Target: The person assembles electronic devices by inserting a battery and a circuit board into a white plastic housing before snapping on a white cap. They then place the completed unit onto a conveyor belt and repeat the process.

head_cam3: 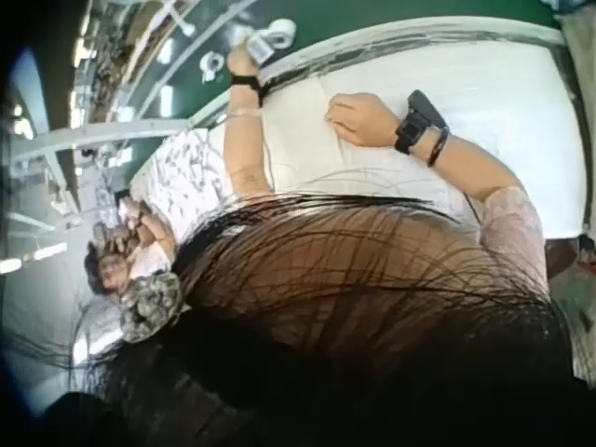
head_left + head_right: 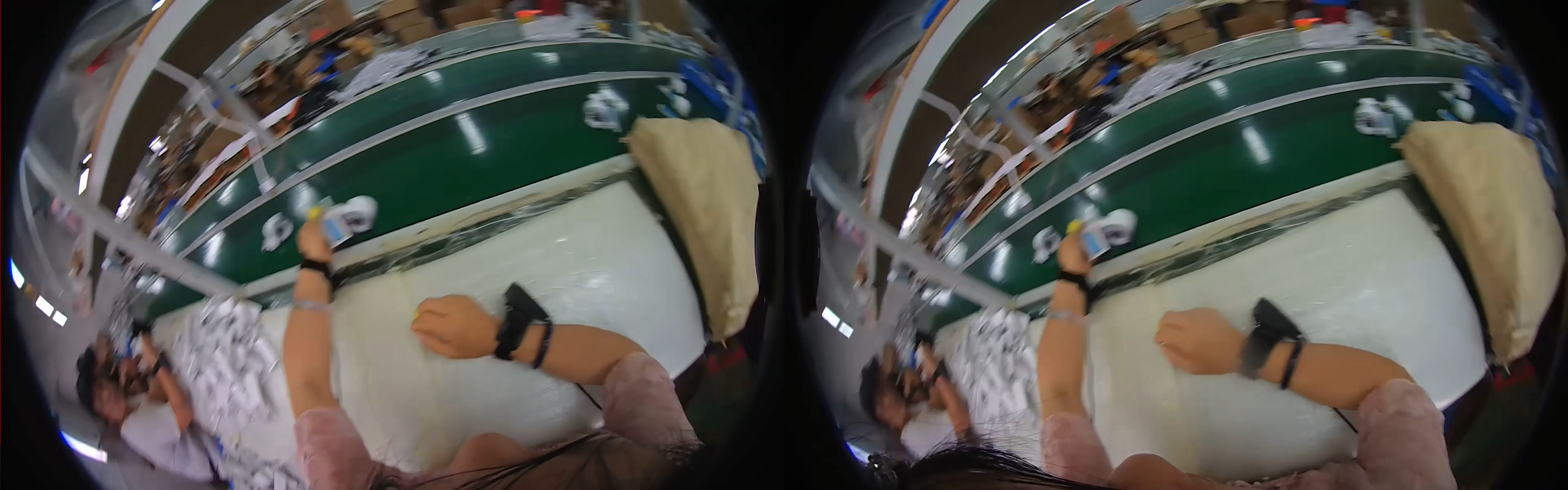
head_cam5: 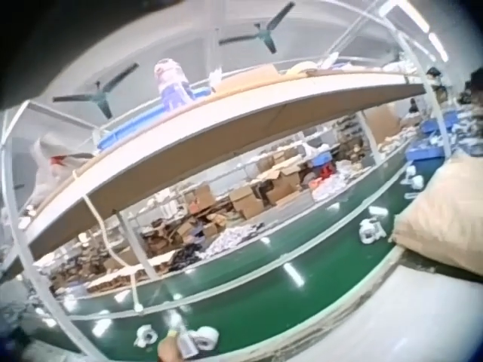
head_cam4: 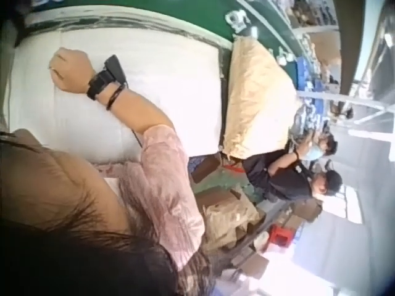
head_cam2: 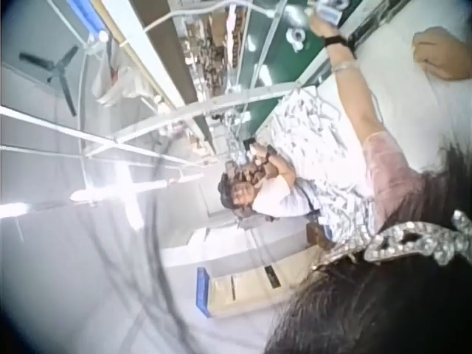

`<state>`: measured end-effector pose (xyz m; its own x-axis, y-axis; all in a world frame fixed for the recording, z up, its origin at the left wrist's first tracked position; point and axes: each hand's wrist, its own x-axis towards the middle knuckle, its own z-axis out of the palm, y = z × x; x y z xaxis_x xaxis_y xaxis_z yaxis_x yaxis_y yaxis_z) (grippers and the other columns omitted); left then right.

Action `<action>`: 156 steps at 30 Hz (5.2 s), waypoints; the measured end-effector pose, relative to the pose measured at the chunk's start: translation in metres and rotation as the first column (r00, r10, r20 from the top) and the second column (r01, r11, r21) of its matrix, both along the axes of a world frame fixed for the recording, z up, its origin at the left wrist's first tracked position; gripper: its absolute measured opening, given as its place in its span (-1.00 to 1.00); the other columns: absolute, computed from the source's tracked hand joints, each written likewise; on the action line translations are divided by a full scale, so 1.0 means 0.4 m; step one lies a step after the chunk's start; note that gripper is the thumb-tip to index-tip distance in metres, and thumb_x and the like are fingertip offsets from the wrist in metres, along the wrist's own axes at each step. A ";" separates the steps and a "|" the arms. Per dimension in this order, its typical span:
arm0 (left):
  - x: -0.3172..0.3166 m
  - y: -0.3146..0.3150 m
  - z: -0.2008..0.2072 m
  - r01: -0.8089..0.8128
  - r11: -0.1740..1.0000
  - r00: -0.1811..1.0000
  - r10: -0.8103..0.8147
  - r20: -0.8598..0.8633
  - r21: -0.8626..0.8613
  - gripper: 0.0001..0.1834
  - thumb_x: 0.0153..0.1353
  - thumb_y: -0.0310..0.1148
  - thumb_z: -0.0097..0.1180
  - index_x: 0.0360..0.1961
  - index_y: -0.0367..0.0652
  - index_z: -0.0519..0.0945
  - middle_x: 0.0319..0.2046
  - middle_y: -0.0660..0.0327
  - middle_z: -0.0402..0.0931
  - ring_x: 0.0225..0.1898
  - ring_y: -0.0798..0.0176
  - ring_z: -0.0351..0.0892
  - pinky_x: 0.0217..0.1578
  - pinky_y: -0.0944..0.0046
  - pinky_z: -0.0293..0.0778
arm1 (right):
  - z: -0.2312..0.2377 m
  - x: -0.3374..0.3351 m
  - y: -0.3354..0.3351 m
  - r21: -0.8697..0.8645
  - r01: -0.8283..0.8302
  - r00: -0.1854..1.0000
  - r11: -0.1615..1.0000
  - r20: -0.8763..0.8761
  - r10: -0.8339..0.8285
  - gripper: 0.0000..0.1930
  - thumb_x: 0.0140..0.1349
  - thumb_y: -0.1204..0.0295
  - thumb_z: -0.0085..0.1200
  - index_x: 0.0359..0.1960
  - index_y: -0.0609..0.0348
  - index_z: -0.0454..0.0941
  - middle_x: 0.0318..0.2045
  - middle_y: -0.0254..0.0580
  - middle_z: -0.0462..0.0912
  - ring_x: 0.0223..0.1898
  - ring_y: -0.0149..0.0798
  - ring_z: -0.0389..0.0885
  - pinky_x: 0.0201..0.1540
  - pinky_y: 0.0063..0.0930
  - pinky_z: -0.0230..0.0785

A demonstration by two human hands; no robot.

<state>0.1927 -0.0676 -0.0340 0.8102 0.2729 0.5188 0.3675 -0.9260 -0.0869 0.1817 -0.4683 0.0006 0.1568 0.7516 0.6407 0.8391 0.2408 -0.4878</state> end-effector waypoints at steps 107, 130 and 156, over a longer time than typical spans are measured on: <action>-0.354 -0.591 0.196 0.294 0.405 0.953 -0.193 0.234 -0.866 -0.45 0.12 -0.52 0.09 0.15 -0.18 0.22 -0.24 -0.15 0.53 -0.22 -0.27 0.56 -0.25 0.03 0.47 | 0.101 0.000 0.016 -0.082 -0.239 0.971 0.968 -0.054 0.235 -0.75 0.16 0.41 0.17 -0.11 0.12 0.59 -0.50 -0.30 0.54 -0.35 -0.15 0.49 -0.02 -0.25 0.26; -0.351 -0.624 0.194 0.338 -0.323 0.919 -0.087 0.384 -0.884 -0.61 0.39 -0.43 -0.28 0.22 -0.17 0.18 -0.25 0.17 0.44 -0.42 0.38 0.48 -0.41 0.34 0.52 | 0.112 -0.005 0.011 0.193 0.179 0.982 0.965 0.023 -0.187 -0.80 -0.02 0.56 0.29 -0.31 0.15 0.63 -0.45 -0.24 0.61 -0.37 -0.13 0.55 -0.22 -0.30 0.34; -0.361 -0.645 0.201 0.345 -0.149 0.868 -0.326 0.376 -0.927 -0.57 0.24 -0.58 -0.23 0.16 -0.19 0.20 -0.27 0.25 0.41 -0.31 0.41 0.40 -0.22 0.38 0.38 | 0.081 0.016 0.004 0.259 0.105 0.985 0.960 0.108 -0.137 -0.73 -0.13 0.59 0.33 -0.33 0.08 0.62 -0.35 -0.28 0.59 -0.29 -0.17 0.55 -0.04 -0.17 0.37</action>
